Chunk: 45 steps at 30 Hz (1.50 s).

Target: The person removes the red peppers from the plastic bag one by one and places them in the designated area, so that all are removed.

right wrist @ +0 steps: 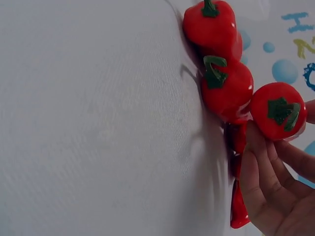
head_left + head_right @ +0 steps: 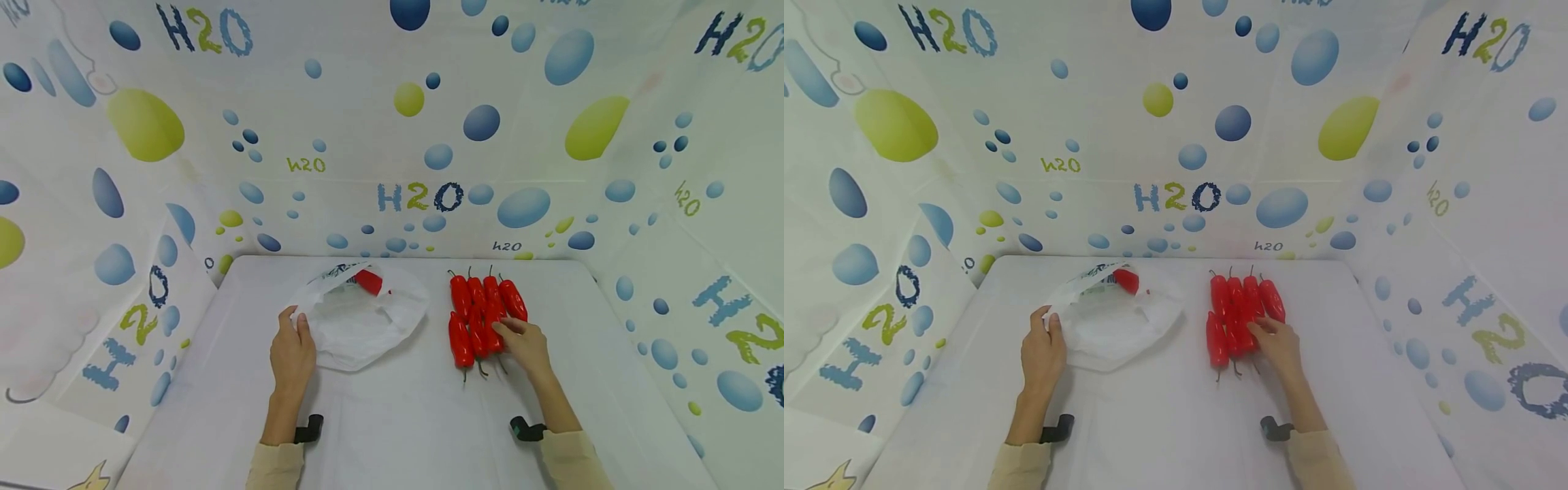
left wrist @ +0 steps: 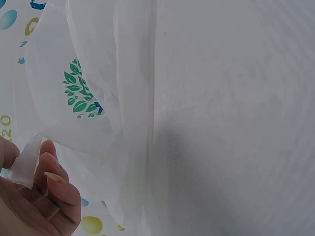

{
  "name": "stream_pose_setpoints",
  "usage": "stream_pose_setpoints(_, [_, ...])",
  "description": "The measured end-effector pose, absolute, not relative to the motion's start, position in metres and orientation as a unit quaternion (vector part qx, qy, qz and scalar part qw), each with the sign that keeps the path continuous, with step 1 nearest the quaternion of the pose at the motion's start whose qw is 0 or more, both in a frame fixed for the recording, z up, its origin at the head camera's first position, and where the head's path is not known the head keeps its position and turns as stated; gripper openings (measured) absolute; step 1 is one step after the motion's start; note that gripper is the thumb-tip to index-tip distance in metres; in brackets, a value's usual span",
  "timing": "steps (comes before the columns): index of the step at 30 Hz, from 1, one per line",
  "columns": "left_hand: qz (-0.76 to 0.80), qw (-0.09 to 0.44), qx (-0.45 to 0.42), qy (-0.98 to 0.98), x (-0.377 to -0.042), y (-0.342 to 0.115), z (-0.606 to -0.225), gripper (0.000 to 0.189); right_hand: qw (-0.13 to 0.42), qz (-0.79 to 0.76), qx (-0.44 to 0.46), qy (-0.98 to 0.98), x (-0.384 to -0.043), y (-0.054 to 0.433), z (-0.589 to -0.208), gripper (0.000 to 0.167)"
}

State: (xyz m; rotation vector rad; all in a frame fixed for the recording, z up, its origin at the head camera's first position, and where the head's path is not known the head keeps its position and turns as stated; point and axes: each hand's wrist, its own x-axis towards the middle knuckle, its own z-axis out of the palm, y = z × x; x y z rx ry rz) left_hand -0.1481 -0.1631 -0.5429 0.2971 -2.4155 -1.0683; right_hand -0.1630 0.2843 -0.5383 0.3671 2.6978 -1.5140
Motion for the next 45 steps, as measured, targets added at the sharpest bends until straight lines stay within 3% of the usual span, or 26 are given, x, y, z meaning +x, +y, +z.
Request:
stream_pose_setpoints(38, [-0.387, 0.247, 0.101, -0.883, -0.150, -0.163, -0.545, 0.045, 0.024, -0.403, 0.098, 0.910, -0.160, 0.291, -0.549, 0.054])
stream_pose_setpoints(45, [-0.388, 0.247, 0.103, -0.882, -0.149, -0.163, -0.544, 0.045, 0.004, -0.397, 0.092, 0.913, -0.163, 0.287, -0.541, 0.054])
